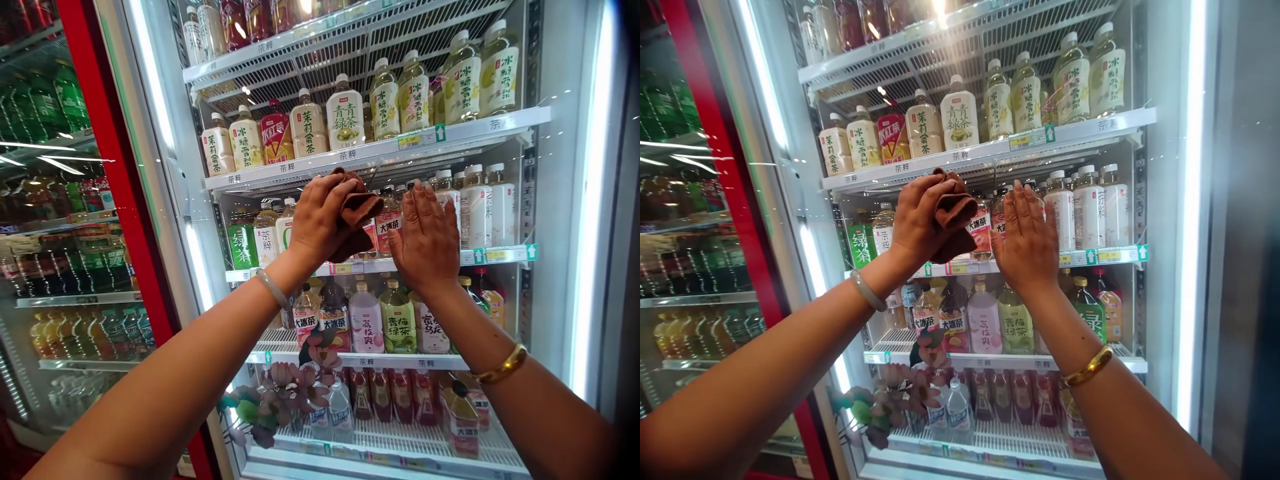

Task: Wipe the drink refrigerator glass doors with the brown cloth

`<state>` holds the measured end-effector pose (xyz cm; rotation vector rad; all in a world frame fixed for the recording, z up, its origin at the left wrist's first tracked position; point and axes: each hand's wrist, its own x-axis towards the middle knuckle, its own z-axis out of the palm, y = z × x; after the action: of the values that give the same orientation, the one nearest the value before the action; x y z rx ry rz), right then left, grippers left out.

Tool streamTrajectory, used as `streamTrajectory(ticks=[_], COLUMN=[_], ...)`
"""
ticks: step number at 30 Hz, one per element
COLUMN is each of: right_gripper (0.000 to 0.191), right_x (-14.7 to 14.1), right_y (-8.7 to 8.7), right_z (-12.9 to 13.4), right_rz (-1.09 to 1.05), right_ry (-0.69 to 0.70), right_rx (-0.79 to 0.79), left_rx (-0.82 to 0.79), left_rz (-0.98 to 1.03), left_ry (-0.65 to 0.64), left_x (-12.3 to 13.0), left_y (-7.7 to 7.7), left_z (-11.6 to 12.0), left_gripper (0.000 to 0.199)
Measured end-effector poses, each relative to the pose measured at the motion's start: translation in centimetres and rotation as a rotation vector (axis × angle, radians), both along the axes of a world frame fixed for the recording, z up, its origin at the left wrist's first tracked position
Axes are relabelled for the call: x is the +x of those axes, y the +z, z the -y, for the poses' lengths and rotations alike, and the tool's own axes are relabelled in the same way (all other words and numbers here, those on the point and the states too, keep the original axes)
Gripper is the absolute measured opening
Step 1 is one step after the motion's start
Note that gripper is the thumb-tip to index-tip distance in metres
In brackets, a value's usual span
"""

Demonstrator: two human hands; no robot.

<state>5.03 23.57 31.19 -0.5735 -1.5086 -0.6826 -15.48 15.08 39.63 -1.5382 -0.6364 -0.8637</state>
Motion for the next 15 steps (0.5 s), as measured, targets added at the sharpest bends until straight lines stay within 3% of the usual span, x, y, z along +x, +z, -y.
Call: streamTrajectory(ticks=[2, 5, 7, 9, 11, 13, 15], right_gripper=[0.08, 0.078, 0.081, 0.082, 0.081, 0.081, 0.082], right_x=[0.0, 0.0, 0.0, -0.1, -0.1, -0.1, 0.0], right_y=[0.0, 0.0, 0.0, 0.0, 0.0, 0.0, -0.1], right_z=[0.0, 0.0, -0.1, -0.1, -0.1, 0.0, 0.0], right_rz=[0.0, 0.0, 0.0, -0.001, -0.003, -0.004, -0.002], right_ry=[-0.004, -0.018, -0.009, 0.0, -0.006, -0.012, -0.008], right_rx=[0.0, 0.005, 0.001, 0.0, 0.003, 0.004, -0.002], left_rx=[0.006, -0.092, -0.138, -0.155, -0.133, -0.056, 0.02], left_rz=[-0.021, -0.32, -0.477, -0.583, -0.586, -0.423, -0.187], left_ry=[-0.01, -0.004, 0.01, 0.036, 0.064, 0.066, 0.044], left_x=[0.4, 0.5, 0.3, 0.0, -0.1, 0.1, 0.6], left_y=[-1.6, -5.3, -6.4, -5.5, -3.2, -0.9, 0.3], left_z=[-0.2, 0.7, 1.6, 2.2, 2.1, 1.5, 0.7], left_gripper=[0.052, 0.045, 0.038, 0.036, 0.04, 0.045, 0.049])
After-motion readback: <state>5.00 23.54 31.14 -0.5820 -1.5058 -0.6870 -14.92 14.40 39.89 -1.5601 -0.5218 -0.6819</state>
